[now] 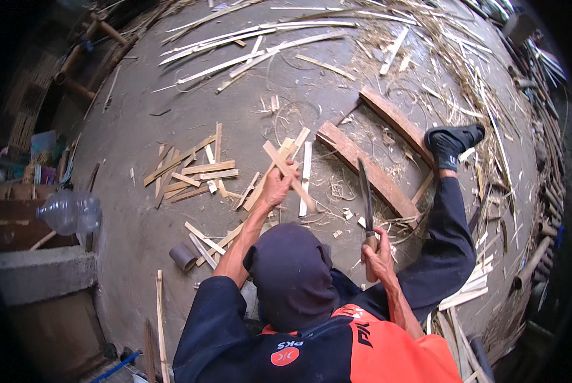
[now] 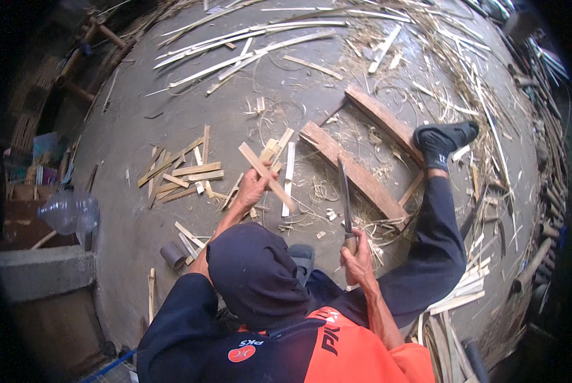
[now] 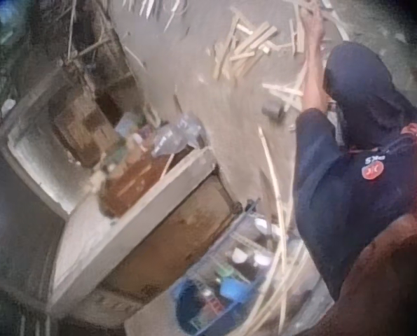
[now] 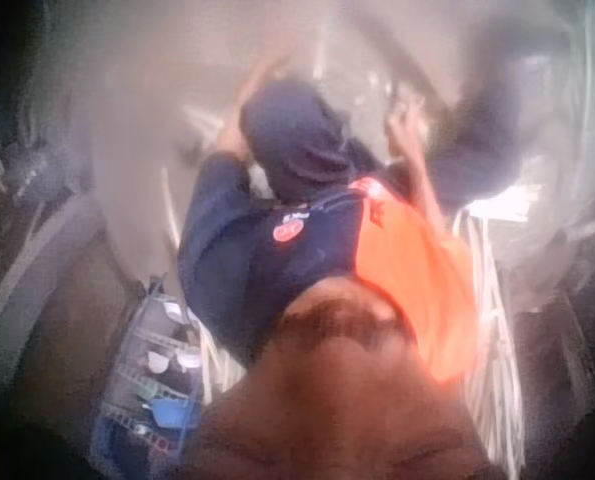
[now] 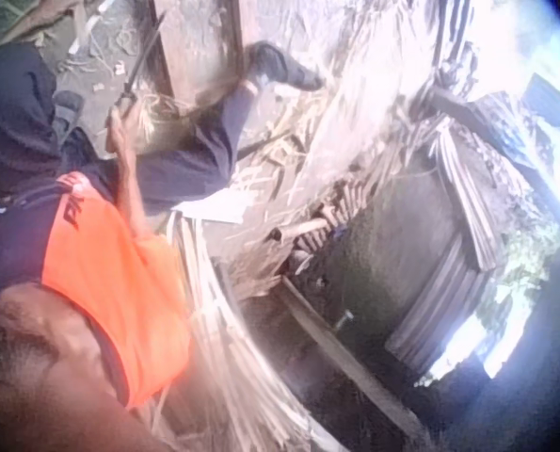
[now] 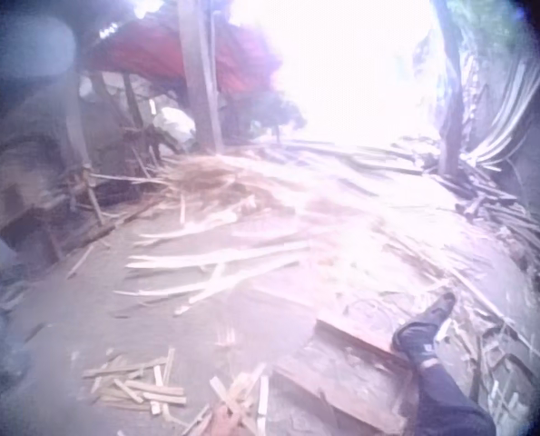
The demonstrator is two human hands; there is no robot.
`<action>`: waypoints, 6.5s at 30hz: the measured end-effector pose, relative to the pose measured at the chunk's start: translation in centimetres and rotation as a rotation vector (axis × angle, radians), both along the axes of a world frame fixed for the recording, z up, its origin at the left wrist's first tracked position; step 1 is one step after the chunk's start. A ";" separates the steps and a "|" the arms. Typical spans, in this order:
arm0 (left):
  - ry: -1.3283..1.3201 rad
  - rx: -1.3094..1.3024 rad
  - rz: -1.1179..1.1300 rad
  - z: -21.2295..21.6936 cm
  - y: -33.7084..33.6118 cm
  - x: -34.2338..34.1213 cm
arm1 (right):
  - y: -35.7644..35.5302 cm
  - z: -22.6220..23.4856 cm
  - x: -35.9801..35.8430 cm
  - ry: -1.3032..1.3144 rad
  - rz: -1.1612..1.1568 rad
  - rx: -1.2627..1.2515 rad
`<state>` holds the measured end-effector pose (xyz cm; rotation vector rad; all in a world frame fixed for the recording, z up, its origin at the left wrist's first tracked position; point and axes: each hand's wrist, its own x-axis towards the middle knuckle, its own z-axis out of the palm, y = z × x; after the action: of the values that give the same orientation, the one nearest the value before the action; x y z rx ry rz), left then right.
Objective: The person sits on the floor and uses a large knife to split thin wooden strips into smaller pieces. They repeatedly pick up strips, position them on a wooden block, and strike them with the knife to separate them.
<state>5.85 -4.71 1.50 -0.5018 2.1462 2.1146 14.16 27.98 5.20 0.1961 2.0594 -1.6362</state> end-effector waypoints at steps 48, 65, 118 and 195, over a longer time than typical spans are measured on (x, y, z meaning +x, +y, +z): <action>0.428 -0.512 -0.495 0.0 12.5 -1.2 | -6.6 9.9 -6.7 -0.030 -0.019 -0.272; 0.417 -0.611 -0.499 -0.7 12.2 -1.4 | -7.7 10.6 -6.7 0.025 0.050 -0.006; 0.445 -0.526 -0.493 -0.5 11.0 -0.2 | -8.0 10.4 -6.8 0.005 0.060 -0.095; 0.479 -0.684 -0.341 -0.1 10.8 -0.1 | -8.6 7.3 -7.1 0.316 0.189 0.263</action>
<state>5.74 6.05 1.39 0.3722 2.9399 1.3803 7.02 19.33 12.45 -0.1767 2.4441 -1.3474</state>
